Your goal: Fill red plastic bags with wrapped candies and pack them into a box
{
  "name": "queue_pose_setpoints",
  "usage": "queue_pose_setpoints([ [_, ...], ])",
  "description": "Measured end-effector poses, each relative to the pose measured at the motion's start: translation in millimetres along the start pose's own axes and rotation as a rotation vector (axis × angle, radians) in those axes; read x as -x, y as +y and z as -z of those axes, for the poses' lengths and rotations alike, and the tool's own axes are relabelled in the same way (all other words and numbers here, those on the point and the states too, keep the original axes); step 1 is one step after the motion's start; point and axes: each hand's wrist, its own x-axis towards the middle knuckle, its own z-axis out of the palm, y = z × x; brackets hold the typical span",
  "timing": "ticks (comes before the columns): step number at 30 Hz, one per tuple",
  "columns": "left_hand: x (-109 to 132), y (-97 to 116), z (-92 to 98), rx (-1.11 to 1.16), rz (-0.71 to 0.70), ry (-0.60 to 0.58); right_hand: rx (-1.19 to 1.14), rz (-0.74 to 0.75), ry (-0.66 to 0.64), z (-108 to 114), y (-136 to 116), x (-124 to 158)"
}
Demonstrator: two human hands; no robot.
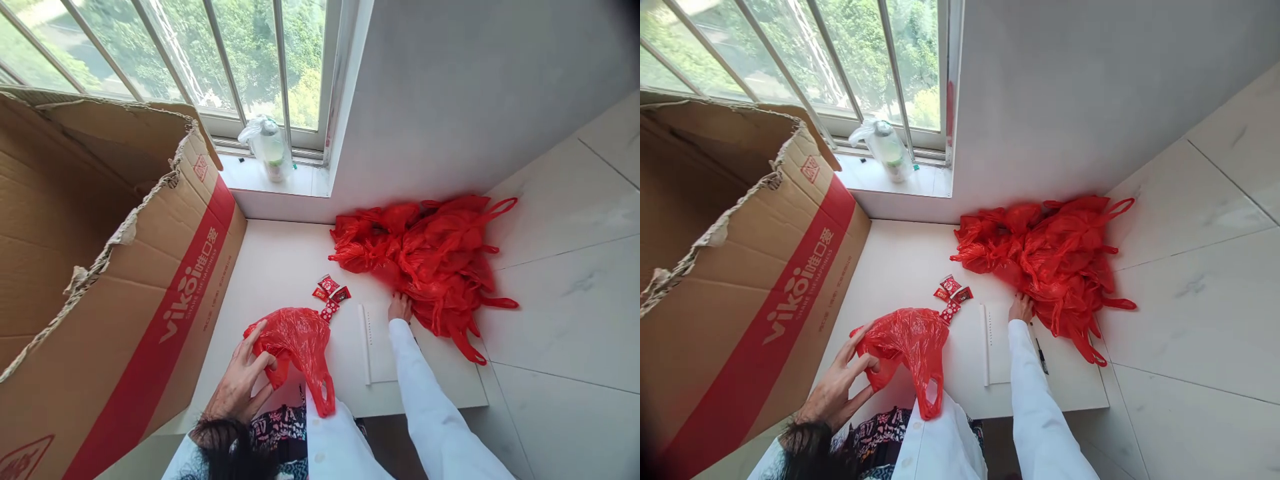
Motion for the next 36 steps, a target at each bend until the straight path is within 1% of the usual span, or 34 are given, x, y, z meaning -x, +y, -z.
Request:
queue_pose_setpoints([
  [4, 7, 5, 0.4, 0.002, 0.013, 0.032, -0.106, 0.097, -0.084, -3, -8, 6],
  [7, 12, 7, 2.0, 0.010, 0.021, 0.051, -0.246, 0.202, -0.187, -8, -24, 23],
  [10, 17, 8, 5.3, 0.036, 0.027, 0.052, -0.390, 0.292, -0.327, -21, -52, 52],
  [13, 22, 10, 9.0, 0.052, 0.026, 0.048, -0.483, 0.345, -0.434, -35, -88, 81],
  [15, 26, 12, 11.6, 0.067, 0.023, 0.051, -0.509, 0.362, -0.451, -39, -112, 93],
  [17, 32, 14, 14.7, 0.080, 0.024, 0.059, -0.517, 0.372, -0.433, -33, -131, 102],
  [18, 35, 14, 16.4, 0.084, 0.027, 0.061, -0.519, 0.381, -0.415, -26, -137, 106],
  [20, 41, 15, 19.6, 0.088, 0.033, 0.063, -0.535, 0.419, -0.381, -3, -145, 116],
  [23, 49, 11, 22.9, 0.090, 0.030, 0.059, -0.589, 0.548, -0.360, 53, -143, 144],
  [25, 54, 6, 24.2, 0.094, 0.016, 0.055, -0.618, 0.675, -0.371, 91, -136, 171],
  [26, 56, 4, 24.8, 0.098, 0.007, 0.052, -0.621, 0.740, -0.380, 106, -133, 187],
  [27, 58, 1, 25.5, 0.101, -0.002, 0.049, -0.603, 0.804, -0.381, 116, -130, 203],
  [28, 60, -1, 26.6, 0.105, -0.011, 0.044, -0.543, 0.871, -0.371, 122, -129, 218],
  [29, 62, -4, 28.0, 0.108, -0.020, 0.040, -0.447, 0.924, -0.354, 122, -127, 231],
  [30, 64, -6, 29.8, 0.110, -0.028, 0.035, -0.313, 0.950, -0.328, 117, -127, 242],
  [31, 67, -9, 31.9, 0.109, -0.034, 0.031, -0.166, 0.945, -0.299, 109, -126, 251],
  [33, 72, -13, 36.5, 0.104, -0.037, 0.026, 0.062, 0.856, -0.248, 89, -125, 258],
  [35, 76, -17, 40.3, 0.094, -0.024, 0.032, 0.153, 0.751, -0.204, 73, -124, 256],
  [36, 78, -18, 41.3, 0.090, -0.013, 0.039, 0.159, 0.718, -0.188, 70, -124, 252],
])
